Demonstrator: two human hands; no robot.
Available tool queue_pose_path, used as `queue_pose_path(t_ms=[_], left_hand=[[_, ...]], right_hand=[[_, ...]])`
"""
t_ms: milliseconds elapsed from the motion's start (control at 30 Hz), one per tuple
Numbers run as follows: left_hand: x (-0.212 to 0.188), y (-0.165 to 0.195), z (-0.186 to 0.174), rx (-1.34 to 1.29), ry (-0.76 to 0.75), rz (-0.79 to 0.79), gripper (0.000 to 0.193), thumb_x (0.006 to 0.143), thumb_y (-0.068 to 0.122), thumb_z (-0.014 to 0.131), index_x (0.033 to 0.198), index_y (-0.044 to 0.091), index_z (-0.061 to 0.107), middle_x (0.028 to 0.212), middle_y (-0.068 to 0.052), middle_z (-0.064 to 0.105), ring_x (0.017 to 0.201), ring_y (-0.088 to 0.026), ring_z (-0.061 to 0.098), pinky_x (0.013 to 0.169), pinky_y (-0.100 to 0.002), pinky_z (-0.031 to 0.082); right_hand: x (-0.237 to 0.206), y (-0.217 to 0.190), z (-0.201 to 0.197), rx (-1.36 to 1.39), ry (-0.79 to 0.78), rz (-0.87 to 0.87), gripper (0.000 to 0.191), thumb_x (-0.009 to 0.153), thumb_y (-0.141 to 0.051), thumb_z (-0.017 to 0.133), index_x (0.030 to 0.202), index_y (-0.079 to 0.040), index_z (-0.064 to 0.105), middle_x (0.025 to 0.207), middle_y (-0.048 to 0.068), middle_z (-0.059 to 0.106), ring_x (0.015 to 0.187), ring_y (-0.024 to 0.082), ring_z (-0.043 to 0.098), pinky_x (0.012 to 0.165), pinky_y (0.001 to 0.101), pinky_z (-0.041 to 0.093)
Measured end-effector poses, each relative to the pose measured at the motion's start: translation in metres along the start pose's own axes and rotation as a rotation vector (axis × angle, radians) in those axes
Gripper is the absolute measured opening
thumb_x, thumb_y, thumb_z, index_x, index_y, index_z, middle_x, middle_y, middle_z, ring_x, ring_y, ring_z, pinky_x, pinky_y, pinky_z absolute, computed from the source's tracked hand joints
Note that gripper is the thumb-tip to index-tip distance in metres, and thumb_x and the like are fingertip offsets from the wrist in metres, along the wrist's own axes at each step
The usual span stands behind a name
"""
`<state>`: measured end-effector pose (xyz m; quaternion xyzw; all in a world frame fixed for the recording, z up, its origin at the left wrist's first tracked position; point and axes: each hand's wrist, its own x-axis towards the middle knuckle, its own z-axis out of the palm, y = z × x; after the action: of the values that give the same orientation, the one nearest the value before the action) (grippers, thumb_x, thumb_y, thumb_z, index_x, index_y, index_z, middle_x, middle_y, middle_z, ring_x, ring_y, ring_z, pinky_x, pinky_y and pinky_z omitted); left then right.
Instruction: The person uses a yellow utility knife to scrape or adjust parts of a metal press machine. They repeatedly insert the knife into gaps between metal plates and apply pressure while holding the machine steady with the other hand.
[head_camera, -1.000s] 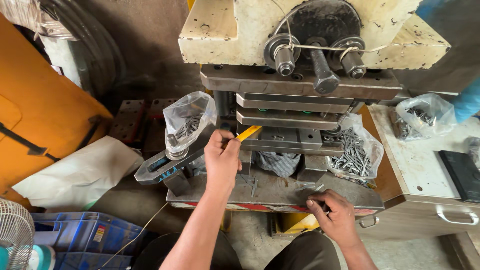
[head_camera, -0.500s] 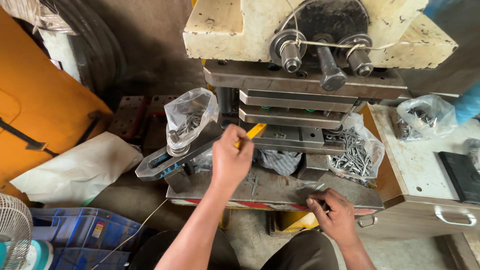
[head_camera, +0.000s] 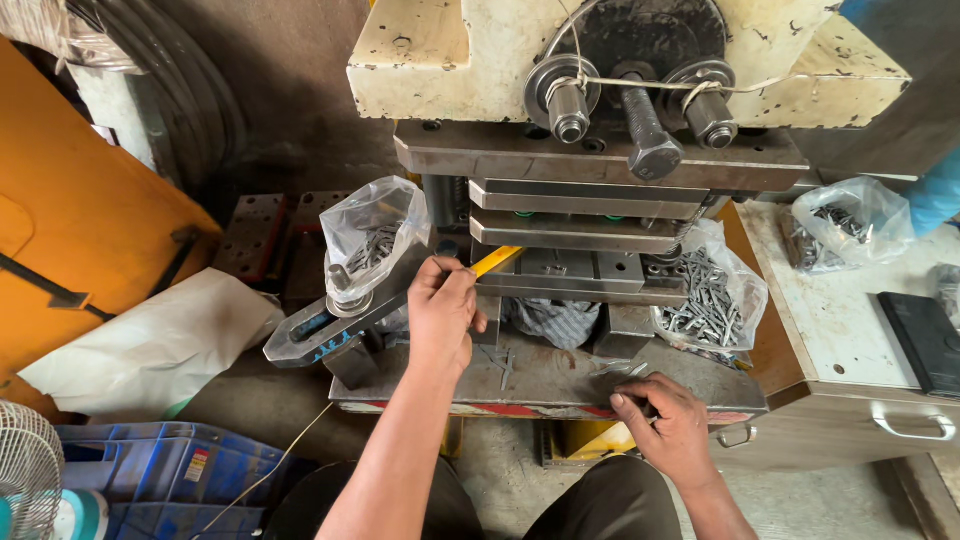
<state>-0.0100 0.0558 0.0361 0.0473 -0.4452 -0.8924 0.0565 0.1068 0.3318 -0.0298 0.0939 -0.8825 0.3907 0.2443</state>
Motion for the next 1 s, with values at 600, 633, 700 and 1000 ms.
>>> queue_pose_path(t_ms=[600, 633, 700, 1000], left_hand=[[0.003, -0.001, -0.01, 0.618, -0.268, 0.53, 0.01, 0.1, -0.001, 0.064, 0.097, 0.004, 0.056, 0.072, 0.002, 0.048, 0.064, -0.003, 0.041, 0.052, -0.025, 0.035], [0.003, -0.001, -0.01, 0.554, -0.236, 0.412, 0.009, 0.099, 0.001, 0.062, 0.096, 0.005, 0.055, 0.069, 0.002, 0.049, 0.058, -0.004, 0.042, 0.048, -0.026, 0.036], [0.002, -0.001, -0.01, 0.423, -0.17, 0.181, 0.006, 0.096, 0.003, 0.059, 0.093, 0.007, 0.055, 0.063, 0.002, 0.05, 0.046, -0.007, 0.045, 0.04, -0.026, 0.038], [-0.012, -0.002, -0.015, -0.104, -0.079, 0.042, 0.01, 0.097, 0.004, 0.06, 0.093, 0.009, 0.052, 0.065, 0.002, 0.048, 0.05, -0.007, 0.043, 0.041, -0.027, 0.039]], right_hand=[[-0.003, 0.01, 0.007, -0.034, -0.008, -0.044, 0.013, 0.082, -0.02, 0.078, 0.087, -0.008, 0.076, 0.073, 0.004, 0.069, 0.056, 0.015, 0.062, 0.053, 0.0296, 0.048], [-0.003, 0.01, 0.007, -0.027, -0.006, -0.039, 0.013, 0.082, -0.02, 0.078, 0.087, -0.008, 0.076, 0.074, 0.004, 0.069, 0.057, 0.015, 0.063, 0.053, 0.0293, 0.048], [-0.003, 0.007, 0.006, -0.018, -0.005, -0.02, 0.013, 0.083, -0.02, 0.078, 0.087, -0.008, 0.076, 0.074, 0.004, 0.07, 0.057, 0.015, 0.064, 0.053, 0.0291, 0.049], [-0.003, 0.003, 0.009, -0.024, 0.006, -0.046, 0.014, 0.083, -0.019, 0.078, 0.087, -0.006, 0.074, 0.073, 0.004, 0.068, 0.058, 0.015, 0.062, 0.055, 0.0288, 0.048]])
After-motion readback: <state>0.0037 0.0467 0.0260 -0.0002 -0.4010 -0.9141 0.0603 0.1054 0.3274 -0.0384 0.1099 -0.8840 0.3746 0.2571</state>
